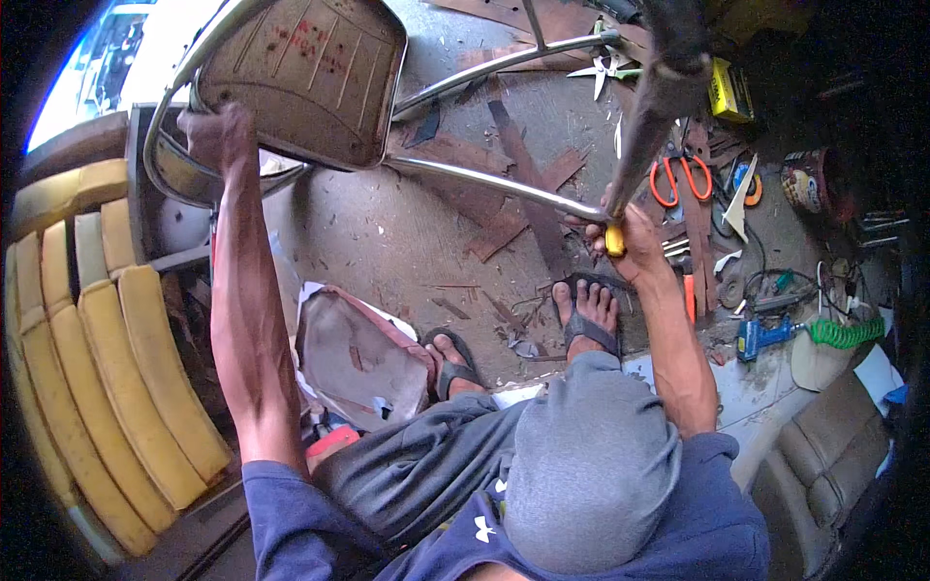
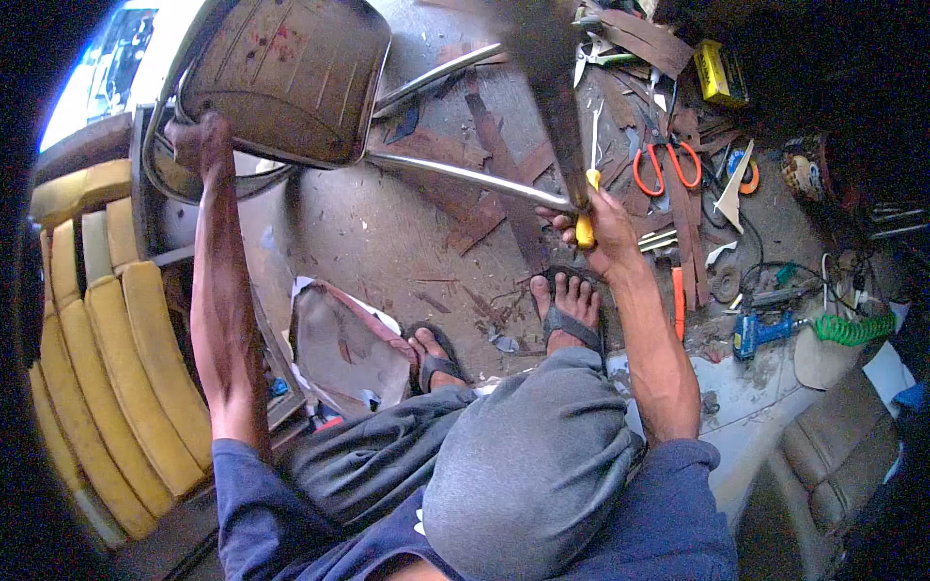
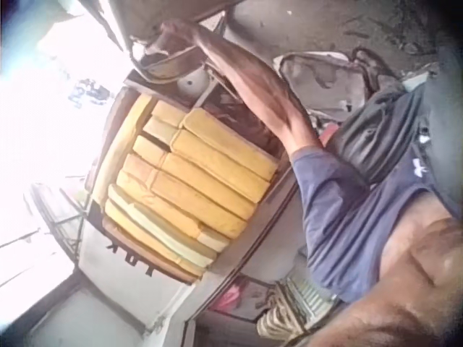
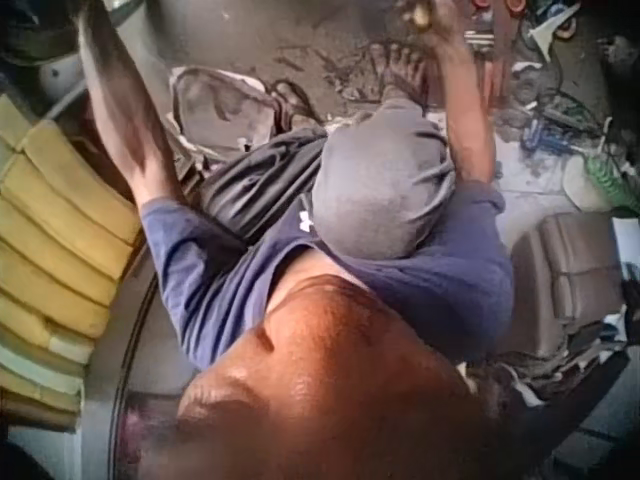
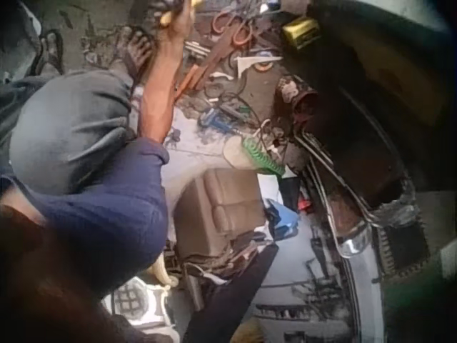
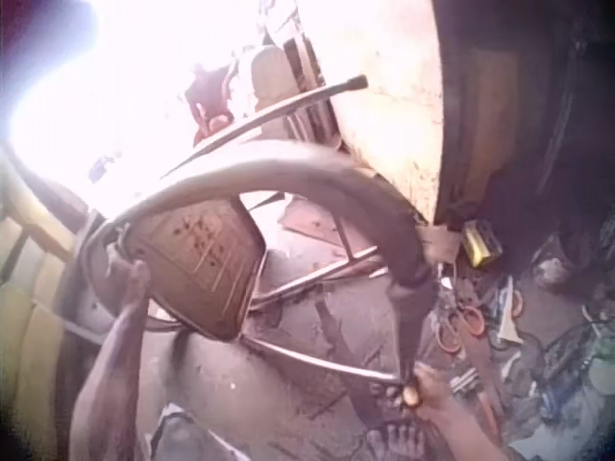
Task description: The person disassembles a folding chair by prying off the seat covering with a tool and then uses a screwdriver to remove screws from the metal frame and seat base.
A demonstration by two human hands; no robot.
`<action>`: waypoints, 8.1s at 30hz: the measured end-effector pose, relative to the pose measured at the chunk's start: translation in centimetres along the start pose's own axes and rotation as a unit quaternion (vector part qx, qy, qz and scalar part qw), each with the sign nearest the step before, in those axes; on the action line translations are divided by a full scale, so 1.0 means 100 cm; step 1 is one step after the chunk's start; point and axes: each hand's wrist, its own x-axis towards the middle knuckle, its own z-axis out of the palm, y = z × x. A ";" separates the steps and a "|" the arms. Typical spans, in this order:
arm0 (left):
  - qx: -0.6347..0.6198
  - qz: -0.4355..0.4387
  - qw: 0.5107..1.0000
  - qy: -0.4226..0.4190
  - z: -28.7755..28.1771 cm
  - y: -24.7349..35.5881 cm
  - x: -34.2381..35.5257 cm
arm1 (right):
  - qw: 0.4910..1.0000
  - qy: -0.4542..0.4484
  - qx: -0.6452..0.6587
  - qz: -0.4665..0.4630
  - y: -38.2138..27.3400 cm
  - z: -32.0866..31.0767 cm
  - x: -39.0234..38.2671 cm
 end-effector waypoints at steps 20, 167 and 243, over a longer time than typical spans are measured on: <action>-0.078 0.028 0.996 -0.015 0.011 -0.007 -0.006 | 0.701 0.193 -0.684 -0.059 0.097 -0.045 -0.086; -0.219 -0.070 0.958 -0.171 -0.107 -0.062 -0.094 | 0.951 -0.145 -0.168 -0.217 -0.007 0.048 -0.111; 0.138 0.323 0.935 0.050 -0.061 -0.011 -0.012 | 0.696 0.088 -0.641 -0.311 0.037 -0.041 -0.098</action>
